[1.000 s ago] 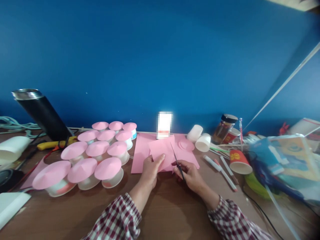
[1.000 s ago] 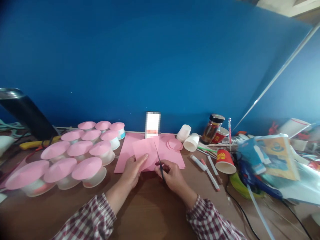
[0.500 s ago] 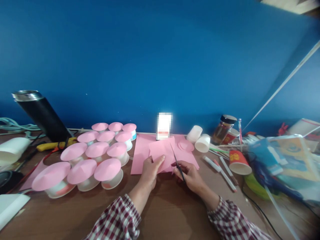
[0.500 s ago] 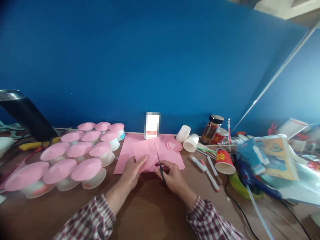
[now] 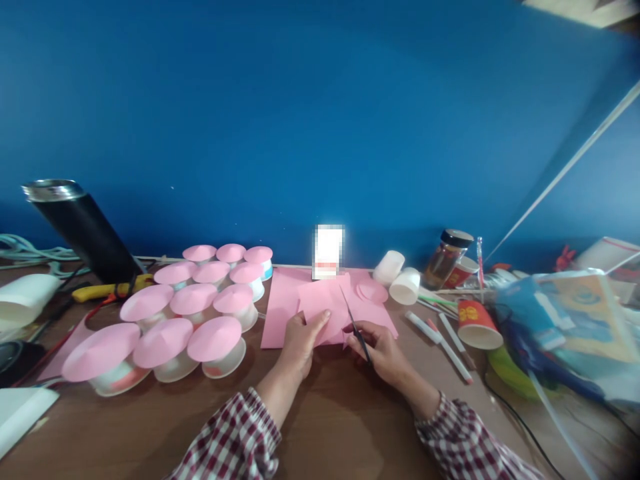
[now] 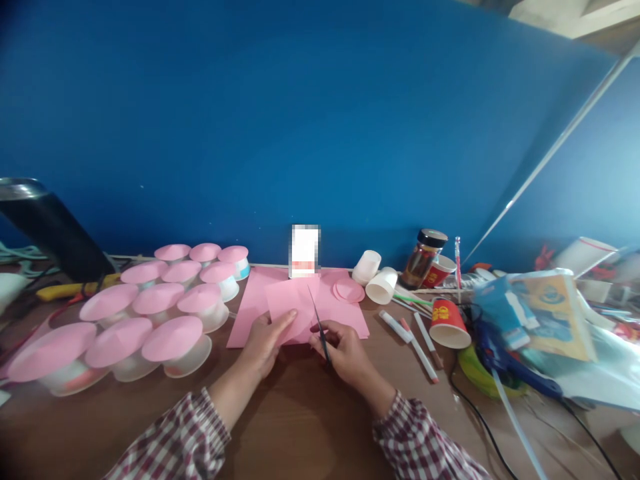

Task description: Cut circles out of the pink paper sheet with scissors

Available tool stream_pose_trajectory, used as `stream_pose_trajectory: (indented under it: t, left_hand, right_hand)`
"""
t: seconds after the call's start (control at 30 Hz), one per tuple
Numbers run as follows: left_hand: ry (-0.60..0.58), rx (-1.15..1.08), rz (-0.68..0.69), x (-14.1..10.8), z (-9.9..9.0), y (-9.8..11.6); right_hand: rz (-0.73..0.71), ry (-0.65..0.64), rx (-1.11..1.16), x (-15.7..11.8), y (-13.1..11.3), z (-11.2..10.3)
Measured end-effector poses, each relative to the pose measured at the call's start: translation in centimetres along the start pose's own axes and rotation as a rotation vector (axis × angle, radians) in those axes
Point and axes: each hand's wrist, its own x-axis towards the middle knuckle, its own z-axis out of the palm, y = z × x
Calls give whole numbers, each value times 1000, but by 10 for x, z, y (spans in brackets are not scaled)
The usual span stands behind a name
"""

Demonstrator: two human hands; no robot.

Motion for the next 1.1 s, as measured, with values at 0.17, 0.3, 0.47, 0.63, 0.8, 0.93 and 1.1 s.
stream_pose_trajectory:
  t: [0.17, 0.3, 0.47, 0.63, 0.8, 0.93, 1.1]
  left_hand:
    - [-8, 11, 8, 0, 0, 0]
    - [-14, 17, 8, 0, 0, -1]
    - [-17, 14, 3, 0, 0, -1]
    - [-20, 10, 10, 0, -1, 0]
    - [-29, 10, 3, 2, -2, -1]
    - [-35, -1, 11, 2, -2, -2]
    - [-18, -1, 11, 2, -1, -1]
  right_hand:
    - [-4, 4, -12, 1, -1, -2]
    - [4, -1, -17, 1, -2, -3]
    - [11, -1, -20, 0, -1, -3]
    - [16, -12, -38, 1, -3, -4]
    - [-4, -24, -53, 1, -5, -6]
    - [4, -28, -49, 1, -5, -6]
    - [12, -25, -60, 1, -5, -6]
